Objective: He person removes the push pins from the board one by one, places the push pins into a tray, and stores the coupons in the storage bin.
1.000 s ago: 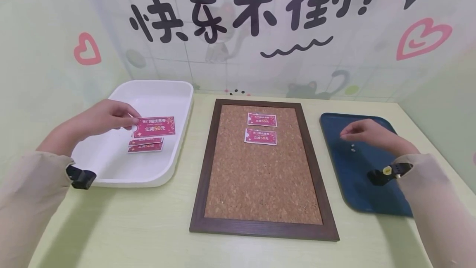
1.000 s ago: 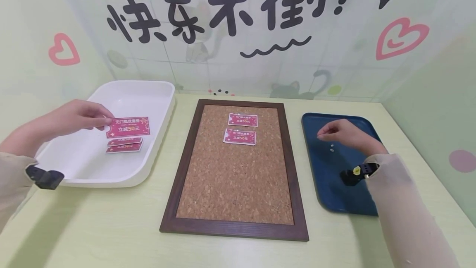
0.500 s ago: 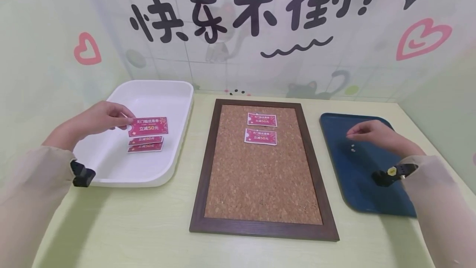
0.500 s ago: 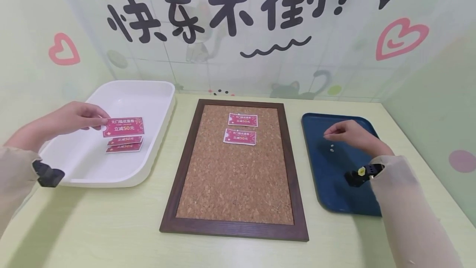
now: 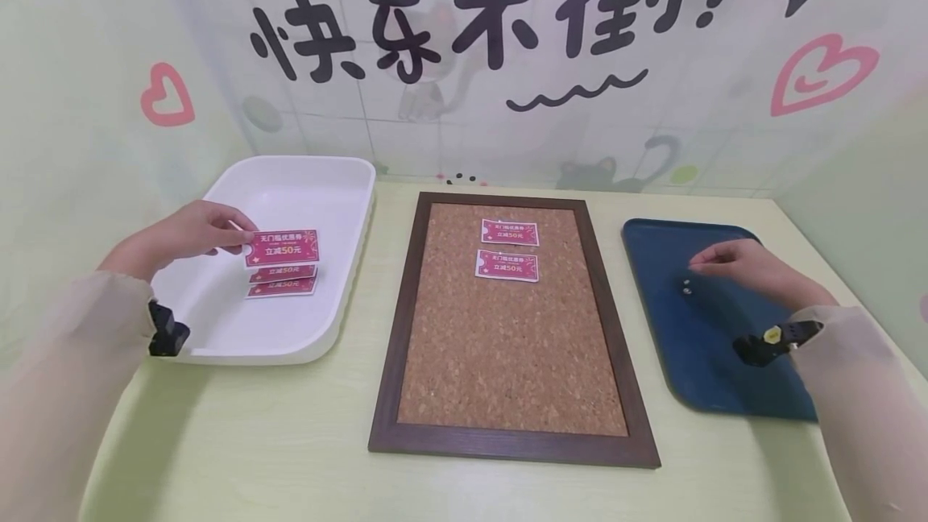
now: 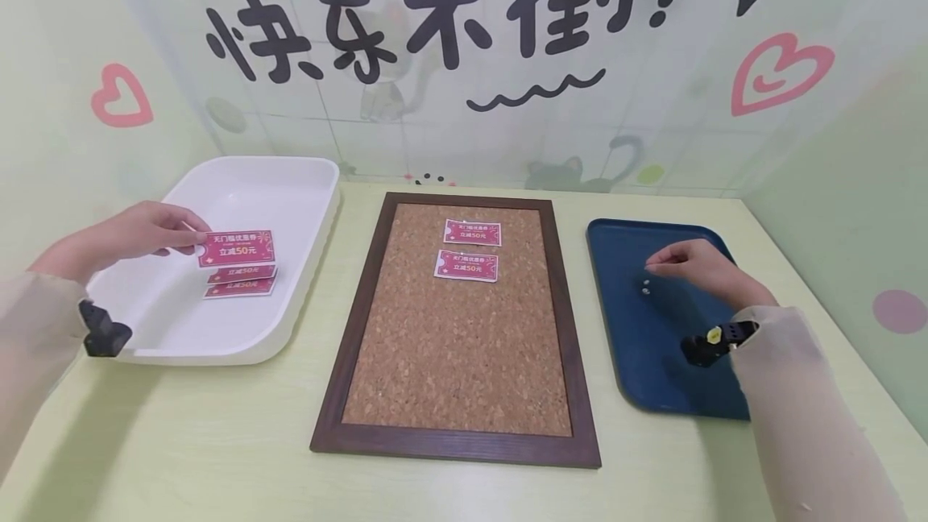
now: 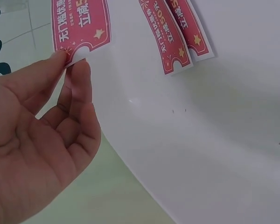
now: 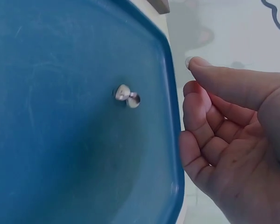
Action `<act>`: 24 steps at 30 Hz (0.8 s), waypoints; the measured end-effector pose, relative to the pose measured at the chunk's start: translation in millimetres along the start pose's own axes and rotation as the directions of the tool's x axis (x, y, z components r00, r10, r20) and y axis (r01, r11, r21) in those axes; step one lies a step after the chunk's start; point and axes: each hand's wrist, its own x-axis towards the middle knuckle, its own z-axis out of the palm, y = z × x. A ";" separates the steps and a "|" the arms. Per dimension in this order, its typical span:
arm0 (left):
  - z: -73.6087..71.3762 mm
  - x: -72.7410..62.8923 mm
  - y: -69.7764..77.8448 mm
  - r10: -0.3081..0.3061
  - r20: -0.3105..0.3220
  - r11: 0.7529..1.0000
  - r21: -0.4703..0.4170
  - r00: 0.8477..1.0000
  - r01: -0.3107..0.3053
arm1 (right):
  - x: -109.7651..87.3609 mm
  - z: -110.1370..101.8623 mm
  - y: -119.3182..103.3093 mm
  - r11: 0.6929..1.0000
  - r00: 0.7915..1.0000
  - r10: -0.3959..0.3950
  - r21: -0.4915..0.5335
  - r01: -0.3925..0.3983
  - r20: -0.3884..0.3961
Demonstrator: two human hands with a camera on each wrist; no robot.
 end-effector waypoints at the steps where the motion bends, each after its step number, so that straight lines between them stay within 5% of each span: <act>1: -0.3 1.1 -1.2 -0.005 0.003 1.000 -0.001 1.000 0.005 | -0.6 -0.2 1.6 1.000 1.000 -0.002 0.002 0.002 0.000; 14: -1.5 14.6 -12.2 -0.055 0.054 0.998 -0.004 0.997 0.055 | -7.1 -3.7 24.9 0.999 0.999 0.014 -0.046 -0.016 -0.033; 24: 3.9 28.2 -17.8 -0.084 0.037 0.996 0.000 0.996 0.084 | -11.1 -4.2 30.3 0.999 0.999 0.035 -0.024 -0.036 -0.013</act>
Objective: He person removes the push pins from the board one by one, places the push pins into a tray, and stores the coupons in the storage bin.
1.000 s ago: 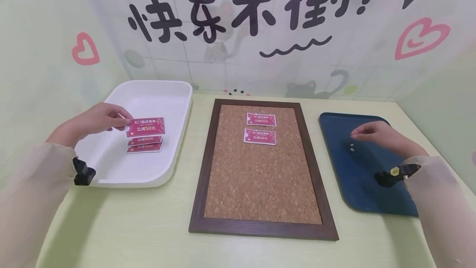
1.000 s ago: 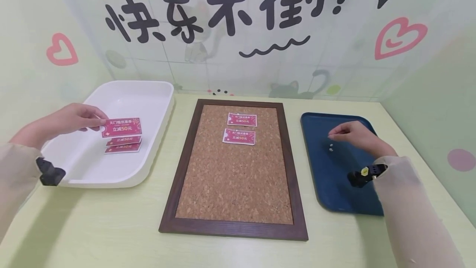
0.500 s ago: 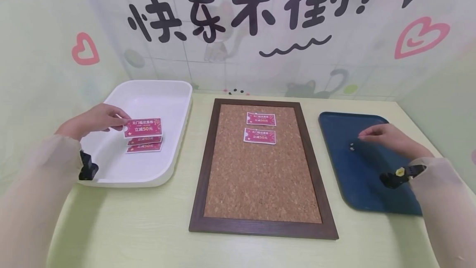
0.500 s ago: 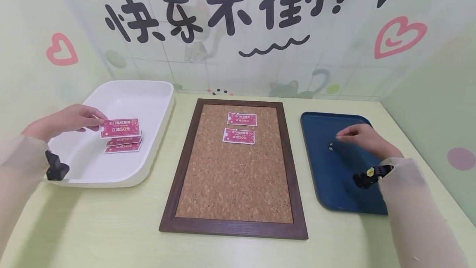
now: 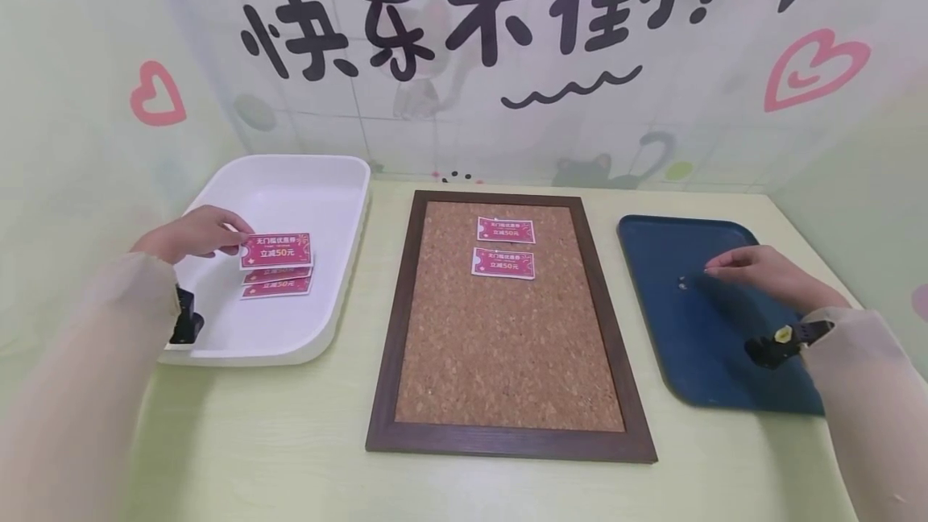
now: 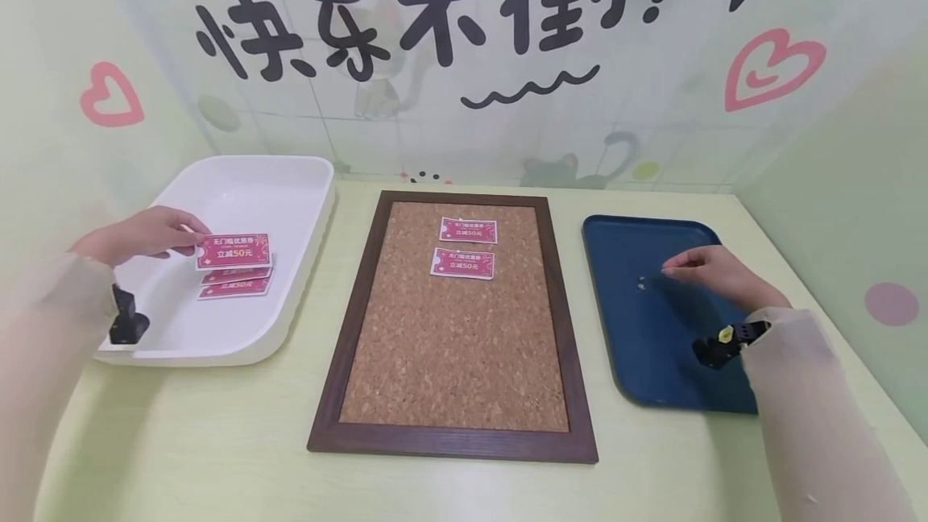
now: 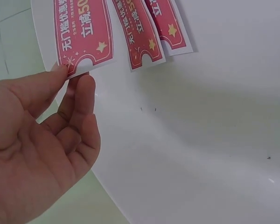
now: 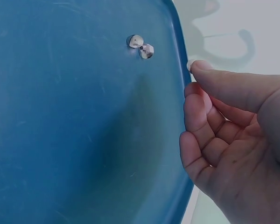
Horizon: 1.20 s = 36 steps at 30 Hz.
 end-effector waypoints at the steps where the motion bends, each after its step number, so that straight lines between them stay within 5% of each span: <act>1: 0.6 0.9 -0.7 -0.006 -0.003 1.000 0.000 1.000 0.006 | 0.4 0.5 -0.1 1.000 1.000 0.000 0.006 0.000 0.002; 24: 15.0 18.3 -12.7 0.021 -0.068 0.999 0.042 0.997 -0.019 | 10.2 11.5 1.8 0.995 0.997 0.047 0.084 -0.051 0.053; 36: 19.0 23.6 -16.1 -0.005 -0.028 0.996 0.088 1.000 0.007 | 11.6 15.8 0.1 0.997 0.996 0.059 0.051 -0.063 0.071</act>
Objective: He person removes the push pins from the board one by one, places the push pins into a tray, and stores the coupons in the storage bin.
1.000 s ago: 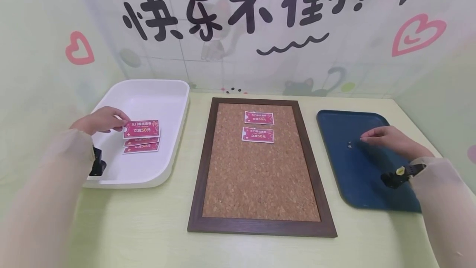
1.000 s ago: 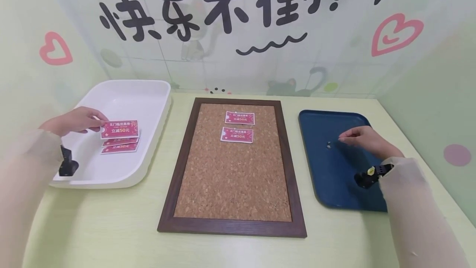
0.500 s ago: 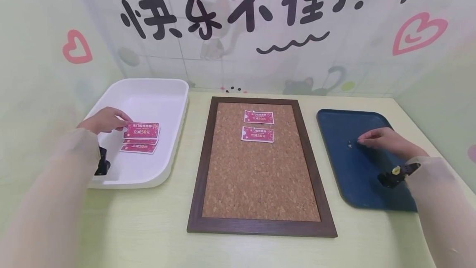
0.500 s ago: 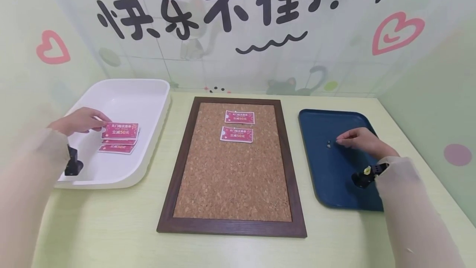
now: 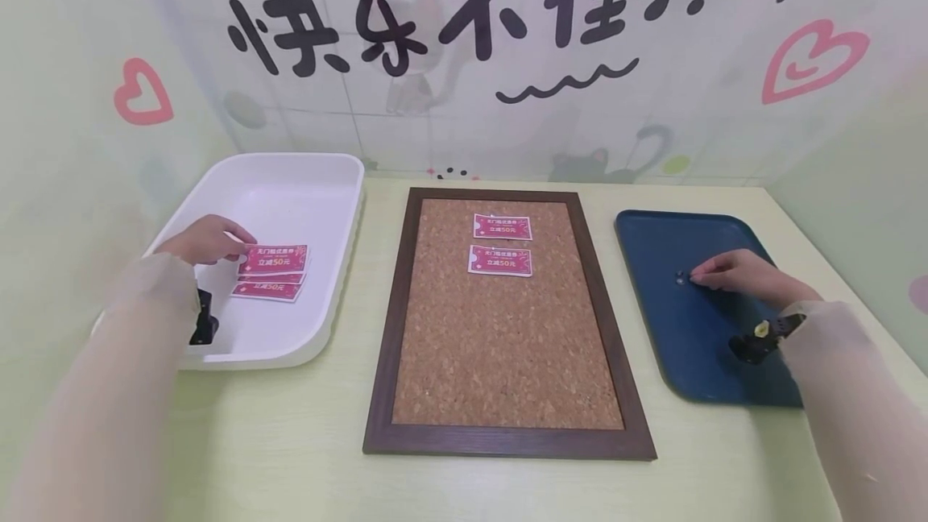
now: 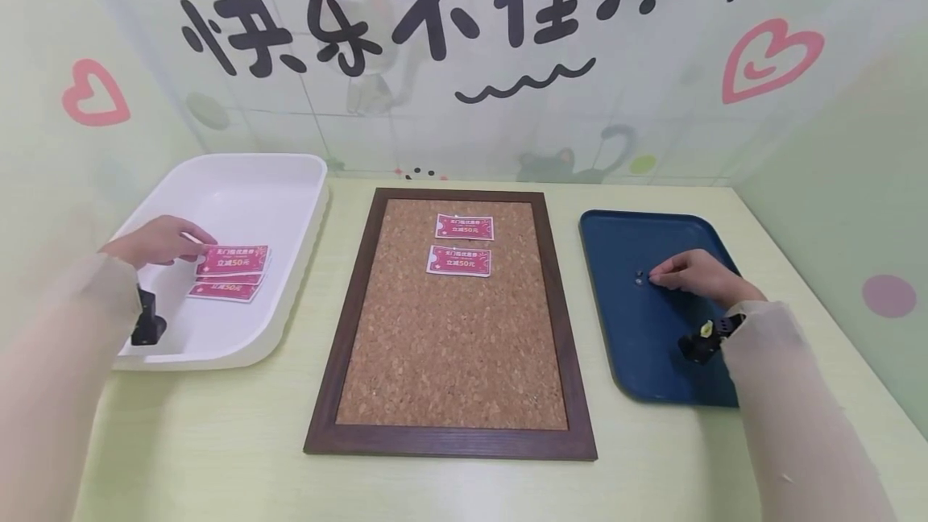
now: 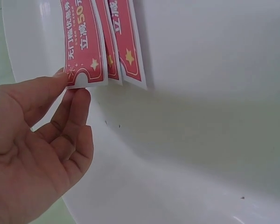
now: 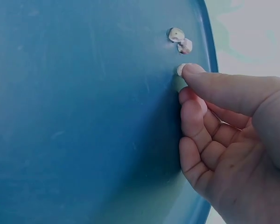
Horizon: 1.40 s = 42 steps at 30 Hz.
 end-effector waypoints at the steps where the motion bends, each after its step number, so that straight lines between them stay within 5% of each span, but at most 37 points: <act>1: 0.1 -0.8 0.6 0.002 0.003 1.000 0.006 1.000 -0.002 | 0.6 0.1 0.0 1.000 1.000 0.003 0.002 -0.003 0.003; 26: -4.0 -3.8 2.6 -0.042 -0.017 0.998 -0.041 0.999 0.041 | -3.3 -5.5 -9.2 0.999 0.996 -0.049 -0.018 0.048 -0.078; 33: -11.3 -13.8 21.9 0.010 -0.026 0.998 -0.054 1.000 -0.012 | -0.3 -6.4 -40.8 0.991 0.987 -0.130 -0.046 0.126 -0.097; 42: -14.4 -26.6 62.6 0.154 -0.071 0.988 -0.010 0.986 -0.155 | 1.2 3.4 -86.9 0.968 0.967 -0.249 -0.026 0.248 -0.062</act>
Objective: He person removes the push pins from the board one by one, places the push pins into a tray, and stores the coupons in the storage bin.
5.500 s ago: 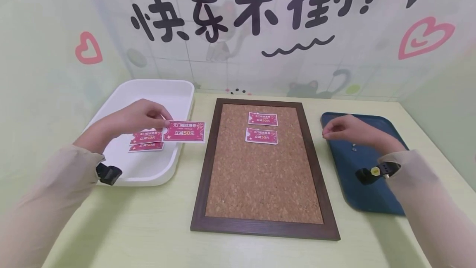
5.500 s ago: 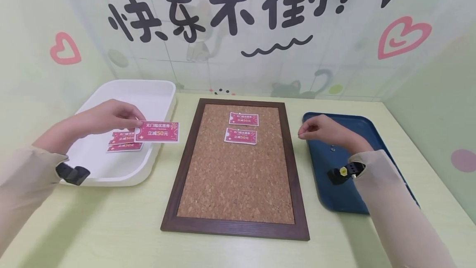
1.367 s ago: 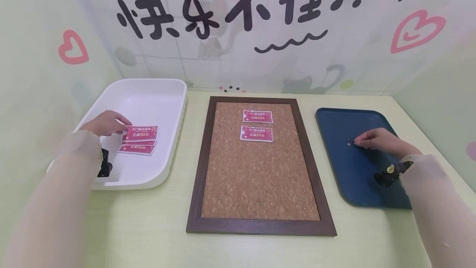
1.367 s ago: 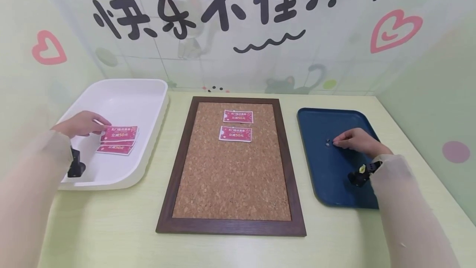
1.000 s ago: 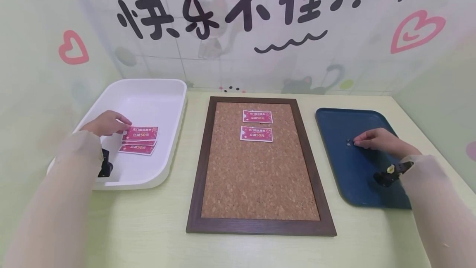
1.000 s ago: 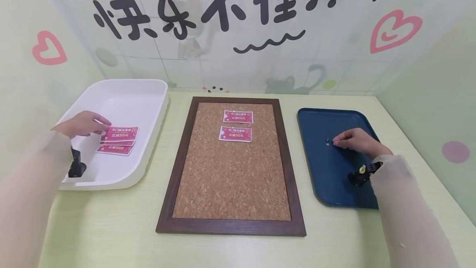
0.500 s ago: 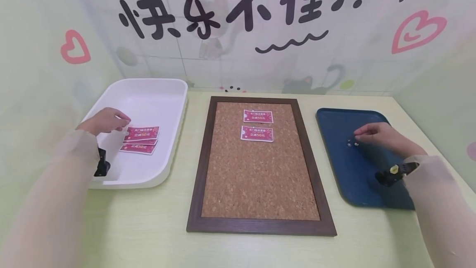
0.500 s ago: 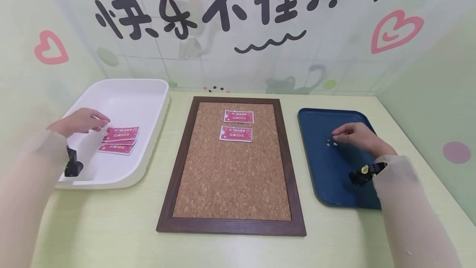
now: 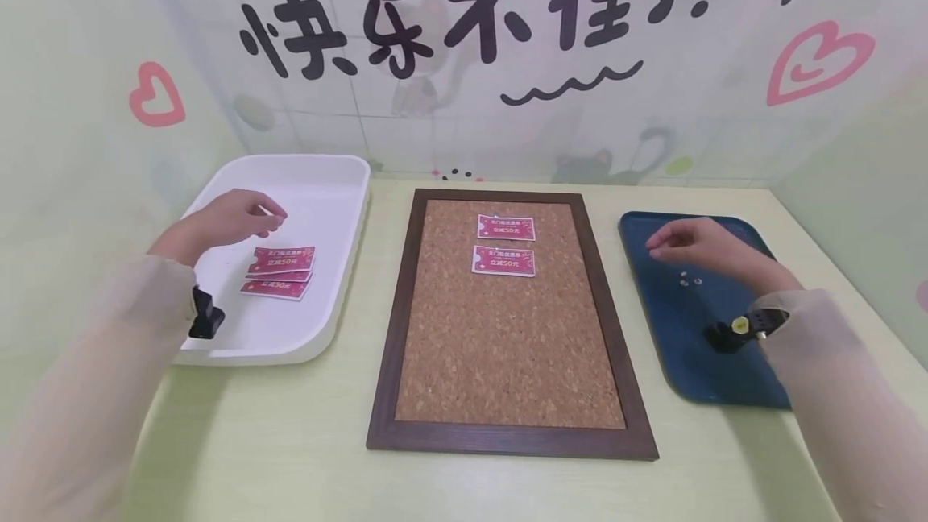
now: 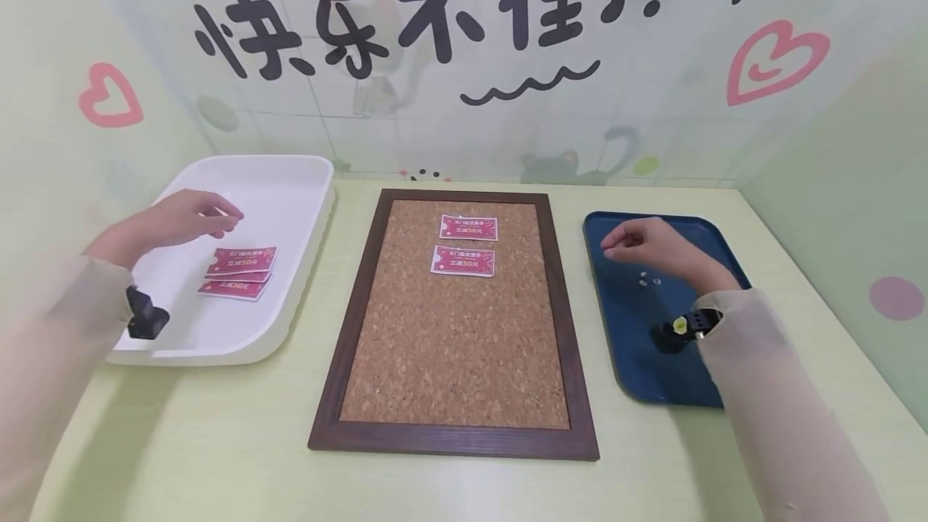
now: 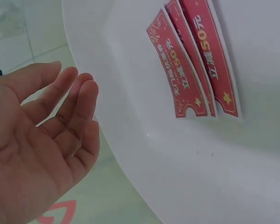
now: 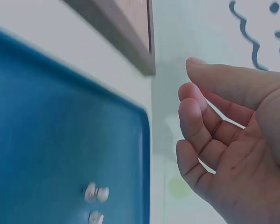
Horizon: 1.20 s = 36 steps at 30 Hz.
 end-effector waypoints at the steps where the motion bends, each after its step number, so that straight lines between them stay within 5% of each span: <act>1: 0.7 -0.3 6.1 0.015 -0.008 1.000 0.001 1.000 -0.015 | 2.1 1.6 -3.5 1.000 1.000 -0.013 0.002 0.013 0.007; 11: 14.9 0.9 61.8 0.114 -0.027 0.993 -0.005 0.993 -0.114 | 23.5 22.9 -33.6 0.992 0.991 -0.117 0.063 0.113 0.060; 23: 46.4 16.2 105.9 0.312 0.013 0.950 0.000 0.950 -0.312 | 64.9 50.9 -57.1 0.990 0.986 -0.126 0.078 0.118 0.111; 36: 68.5 42.5 133.8 0.337 0.110 0.941 -0.010 0.935 -0.338 | 92.6 71.7 -75.8 0.986 0.982 -0.148 0.097 0.137 0.118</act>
